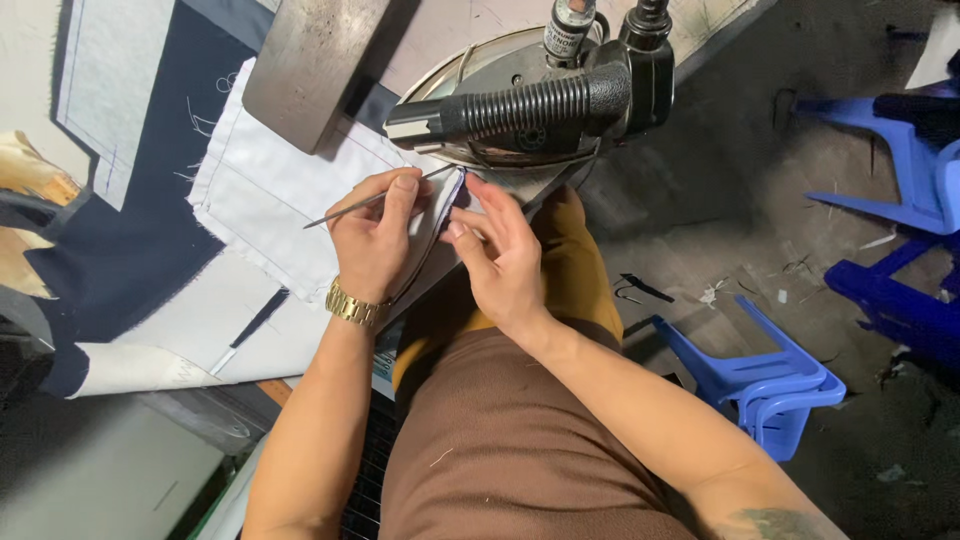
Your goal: The person uses a steam iron and a wooden pressing block to flatten and crease sections of a dark garment on a workbench, handling a lining piece and checking the seams by hand.
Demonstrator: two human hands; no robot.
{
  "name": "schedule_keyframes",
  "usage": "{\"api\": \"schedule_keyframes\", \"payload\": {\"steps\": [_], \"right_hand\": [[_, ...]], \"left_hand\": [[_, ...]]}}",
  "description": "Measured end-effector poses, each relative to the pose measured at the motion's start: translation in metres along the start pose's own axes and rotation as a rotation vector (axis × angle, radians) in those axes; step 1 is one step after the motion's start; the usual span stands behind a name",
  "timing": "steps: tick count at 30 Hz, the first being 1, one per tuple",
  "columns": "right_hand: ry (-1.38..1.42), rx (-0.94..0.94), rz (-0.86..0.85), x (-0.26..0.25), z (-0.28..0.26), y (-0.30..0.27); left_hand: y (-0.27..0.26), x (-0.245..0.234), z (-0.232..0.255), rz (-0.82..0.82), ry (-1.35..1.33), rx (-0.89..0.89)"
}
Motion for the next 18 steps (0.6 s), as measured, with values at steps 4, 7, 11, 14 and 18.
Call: {"api": "schedule_keyframes", "payload": {"steps": [4,7,11,14,18], "right_hand": [[-0.139,-0.024,-0.02,-0.003,0.005,0.002],[-0.258,-0.111,-0.045,0.0,-0.01,0.004],[-0.471,-0.289,-0.13,0.008,-0.015,0.003],[-0.555,-0.375,-0.109,0.009,-0.013,0.002],[-0.723,-0.55,-0.084,0.017,-0.021,0.003]], "left_hand": [[-0.005,-0.006,0.009,-0.027,0.115,0.068],[-0.012,-0.008,0.012,-0.053,0.113,0.08],[-0.015,-0.009,0.012,-0.053,0.075,0.089],[-0.015,-0.005,0.016,-0.079,0.075,0.099],[-0.011,0.0,0.03,-0.167,0.075,0.136]]}}
Point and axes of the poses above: each hand's wrist, its own y-axis towards the middle knuckle, its own x-axis out of the palm, z = x × y, the point moved 8 cm from there along y, towards the middle knuckle, and after that the axes turned 1 degree about -x, right-handed, at the moved point
